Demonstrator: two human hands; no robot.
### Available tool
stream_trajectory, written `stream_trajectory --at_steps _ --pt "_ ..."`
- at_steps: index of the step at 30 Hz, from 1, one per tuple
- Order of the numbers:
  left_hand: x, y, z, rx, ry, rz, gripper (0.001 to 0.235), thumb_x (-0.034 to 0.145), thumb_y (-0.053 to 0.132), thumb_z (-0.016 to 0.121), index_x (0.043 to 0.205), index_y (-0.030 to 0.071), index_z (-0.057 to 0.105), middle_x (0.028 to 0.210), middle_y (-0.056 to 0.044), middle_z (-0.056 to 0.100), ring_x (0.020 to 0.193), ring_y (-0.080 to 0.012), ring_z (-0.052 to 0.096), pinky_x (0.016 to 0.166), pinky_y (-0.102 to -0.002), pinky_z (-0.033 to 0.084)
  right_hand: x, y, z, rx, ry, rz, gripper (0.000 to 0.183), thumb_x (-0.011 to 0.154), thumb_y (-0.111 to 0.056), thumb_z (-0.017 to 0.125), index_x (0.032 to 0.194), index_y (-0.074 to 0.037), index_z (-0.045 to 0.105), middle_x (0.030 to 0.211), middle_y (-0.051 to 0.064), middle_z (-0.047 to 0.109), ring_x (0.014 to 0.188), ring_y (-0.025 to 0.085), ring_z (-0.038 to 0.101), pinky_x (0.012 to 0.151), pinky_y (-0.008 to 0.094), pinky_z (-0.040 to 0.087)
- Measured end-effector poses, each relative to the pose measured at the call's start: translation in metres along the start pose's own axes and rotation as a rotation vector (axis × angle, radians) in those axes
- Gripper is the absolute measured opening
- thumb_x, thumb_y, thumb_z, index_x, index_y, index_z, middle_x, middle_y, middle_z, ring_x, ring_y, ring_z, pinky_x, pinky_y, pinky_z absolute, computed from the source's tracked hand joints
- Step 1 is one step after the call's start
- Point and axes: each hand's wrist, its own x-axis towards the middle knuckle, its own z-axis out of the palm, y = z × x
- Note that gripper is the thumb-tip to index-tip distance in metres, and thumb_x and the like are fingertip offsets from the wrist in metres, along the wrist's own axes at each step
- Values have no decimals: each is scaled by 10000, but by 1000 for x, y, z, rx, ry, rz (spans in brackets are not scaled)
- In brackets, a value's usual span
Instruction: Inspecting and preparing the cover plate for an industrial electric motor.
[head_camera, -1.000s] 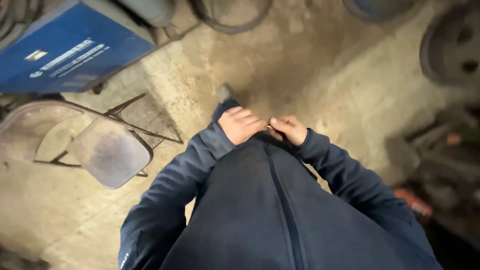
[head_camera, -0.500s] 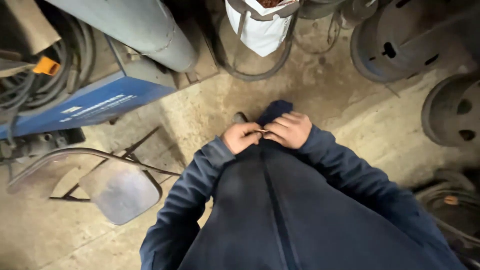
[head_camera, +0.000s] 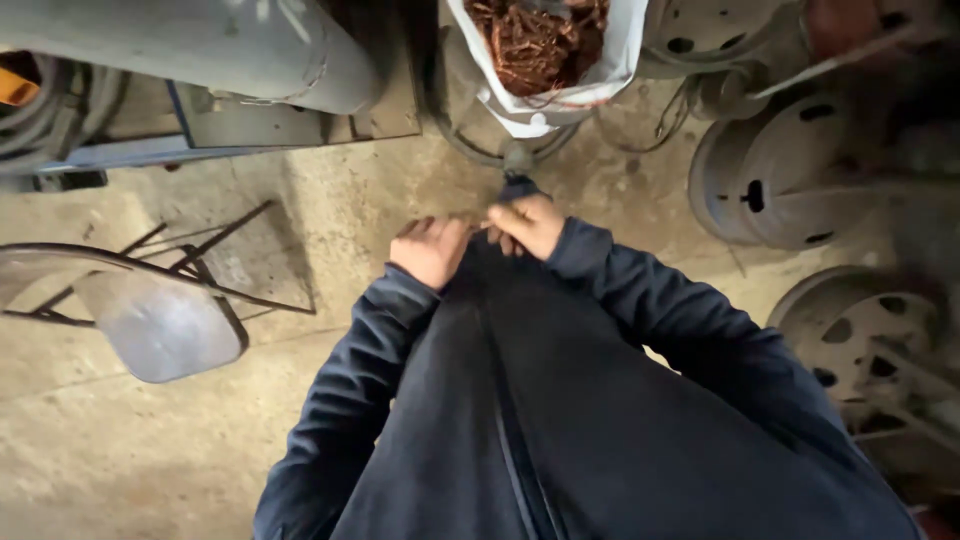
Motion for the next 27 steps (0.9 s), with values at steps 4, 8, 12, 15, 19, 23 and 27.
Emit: stream_trajectory --at_steps 4,8,12,15,19,23,27 --pt "64 28 -12 -150 25 -247 478 939 315 750 1313 111 534 1097 -89 702 832 -266 702 718 -393 567 26 -16 -72 163 75 -217 577 1127 -524 465 1021 -9 705 794 69 698 594 115 618 537 272 485" --pt "72 37 -6 -405 -22 -570 685 929 288 720 1512 113 406 1240 -94 709 884 -257 736 755 -383 586 50 -50 -91 404 12 -14 448 1030 -475 406 1244 -128 593 915 66 765 663 123 686 563 237 495" --pt "35 31 20 -396 -256 -673 621 940 331 696 1491 179 454 1194 -113 726 1021 -337 716 837 -447 570 64 -34 -63 62 -315 63 393 1028 -292 541 1357 -82 592 952 51 768 741 119 702 609 234 510" --pt "-11 27 48 -408 -442 -814 583 907 402 718 1418 197 525 1196 -162 712 1029 -386 684 828 -488 545 72 20 -26 11 -496 50 308 1057 -252 567 1251 -41 678 911 59 760 769 124 705 665 259 560" --pt "-122 24 117 -510 -302 -1089 497 922 444 693 1342 192 604 1108 -147 748 1013 -349 716 846 -457 566 65 29 8 -55 -656 75 259 1061 -232 579 1178 -31 695 880 57 747 764 122 699 680 269 568" --pt "-262 45 195 -470 84 -1415 394 906 414 679 1217 174 706 1006 -143 774 949 -316 754 836 -426 591 60 33 34 -209 -837 85 249 1054 -239 592 1119 -19 690 845 45 713 729 106 643 665 262 525" --pt "-357 90 227 -416 167 -1674 355 902 451 669 1134 203 770 1039 -134 762 988 -335 722 877 -440 573 84 42 63 -513 -786 58 291 1011 -281 616 1075 -9 698 842 50 732 701 122 654 659 269 538"
